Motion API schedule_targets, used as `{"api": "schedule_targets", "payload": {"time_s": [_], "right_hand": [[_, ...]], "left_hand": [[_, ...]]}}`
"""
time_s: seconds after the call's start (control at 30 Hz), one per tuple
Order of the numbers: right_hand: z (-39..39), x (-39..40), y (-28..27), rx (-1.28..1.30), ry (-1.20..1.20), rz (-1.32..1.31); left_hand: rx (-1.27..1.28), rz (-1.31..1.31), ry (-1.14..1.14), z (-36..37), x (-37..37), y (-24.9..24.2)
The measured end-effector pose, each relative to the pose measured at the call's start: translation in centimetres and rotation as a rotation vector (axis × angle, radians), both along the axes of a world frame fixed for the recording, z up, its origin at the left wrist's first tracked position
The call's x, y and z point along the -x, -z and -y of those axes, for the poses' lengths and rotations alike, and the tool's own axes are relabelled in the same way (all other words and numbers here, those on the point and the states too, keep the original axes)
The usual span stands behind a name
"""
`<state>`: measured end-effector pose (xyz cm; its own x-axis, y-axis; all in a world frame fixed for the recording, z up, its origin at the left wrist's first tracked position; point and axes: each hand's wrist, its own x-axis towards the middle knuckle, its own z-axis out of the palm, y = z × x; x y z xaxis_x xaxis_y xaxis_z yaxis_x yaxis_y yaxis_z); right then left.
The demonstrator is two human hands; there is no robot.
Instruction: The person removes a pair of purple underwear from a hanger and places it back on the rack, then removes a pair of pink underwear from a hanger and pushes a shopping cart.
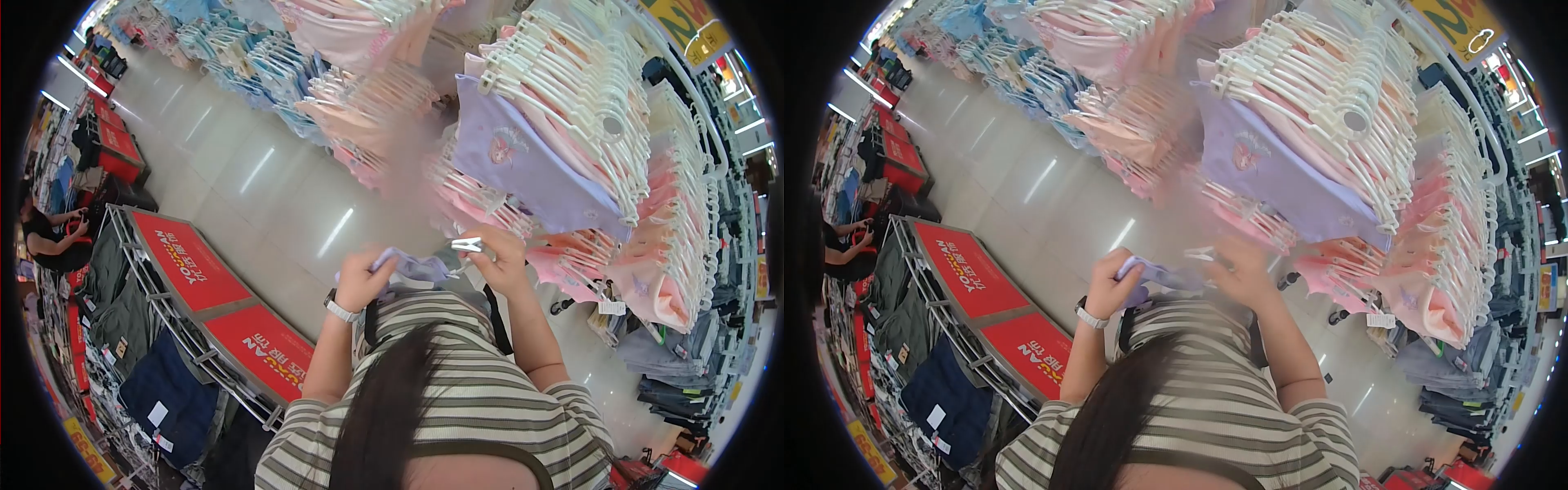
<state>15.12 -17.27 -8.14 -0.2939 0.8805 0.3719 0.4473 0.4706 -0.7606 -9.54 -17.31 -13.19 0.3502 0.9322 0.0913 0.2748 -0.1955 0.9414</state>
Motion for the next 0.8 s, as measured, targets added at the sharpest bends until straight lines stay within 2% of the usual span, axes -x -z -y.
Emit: {"api": "schedule_targets", "payload": {"time_s": [0.07,0.1,0.17,0.2,0.3,0.37,0.4,0.47,0.5,0.6,0.63,0.67,0.7,0.73,0.77,0.8], "right_hand": [[-0.3,-0.4,0.1,0.01,0.019,-0.1],[-0.5,-0.1,-0.4,0.006,0.017,-0.103],[-0.8,1.3,-2.1,-0.009,-0.006,-0.162],[-0.8,1.9,-2.5,-0.009,-0.009,-0.164],[-1.4,4.0,-3.9,-0.077,-0.222,-0.227],[-1.6,5.1,-4.9,-0.101,-0.288,-0.246],[-1.6,5.4,-5.3,-0.123,-0.349,-0.258],[-1.8,5.5,-5.7,-0.152,-0.386,-0.258],[-1.9,5.6,-5.8,-0.166,-0.404,-0.266],[-2.4,5.4,-6.0,-0.142,-0.455,-0.261],[-2.6,5.5,-5.9,-0.146,-0.429,-0.236],[-2.7,5.6,-5.9,-0.15,-0.405,-0.213],[-2.8,5.6,-5.9,-0.159,-0.41,-0.216],[-2.7,5.5,-5.9,-0.185,-0.313,-0.162],[-2.6,5.4,-5.8,-0.209,-0.216,-0.109],[-2.4,5.0,-5.5,-0.215,-0.221,-0.113]], "left_hand": [[-0.174,-0.057,-0.246,-0.3,0.1,1.0],[-0.178,-0.059,-0.247,-0.5,0.0,1.2],[-0.105,-0.284,-0.317,-0.8,-0.4,1.6],[-0.105,-0.286,-0.319,-0.8,-0.7,2.5],[-0.154,-0.427,-0.199,-0.7,-1.9,4.2],[-0.275,-0.341,0.063,-0.3,-3.1,3.9],[-0.282,-0.347,0.059,0.0,-3.3,3.7],[-0.148,-0.144,0.217,0.4,-3.5,3.2],[-0.138,-0.182,0.254,0.1,-3.6,1.3],[-0.032,-0.197,0.218,0.3,-3.4,2.9],[-0.236,-0.29,0.216,0.1,-3.3,3.5],[-0.244,-0.296,0.211,0.0,-3.2,4.2],[-0.142,-0.327,0.221,-0.2,-3.1,4.4],[-0.04,-0.358,0.228,-0.3,-3.0,4.6],[-0.12,-0.336,0.132,-0.2,-3.1,4.7],[-0.124,-0.341,0.127,-0.5,-3.1,4.3]]}}
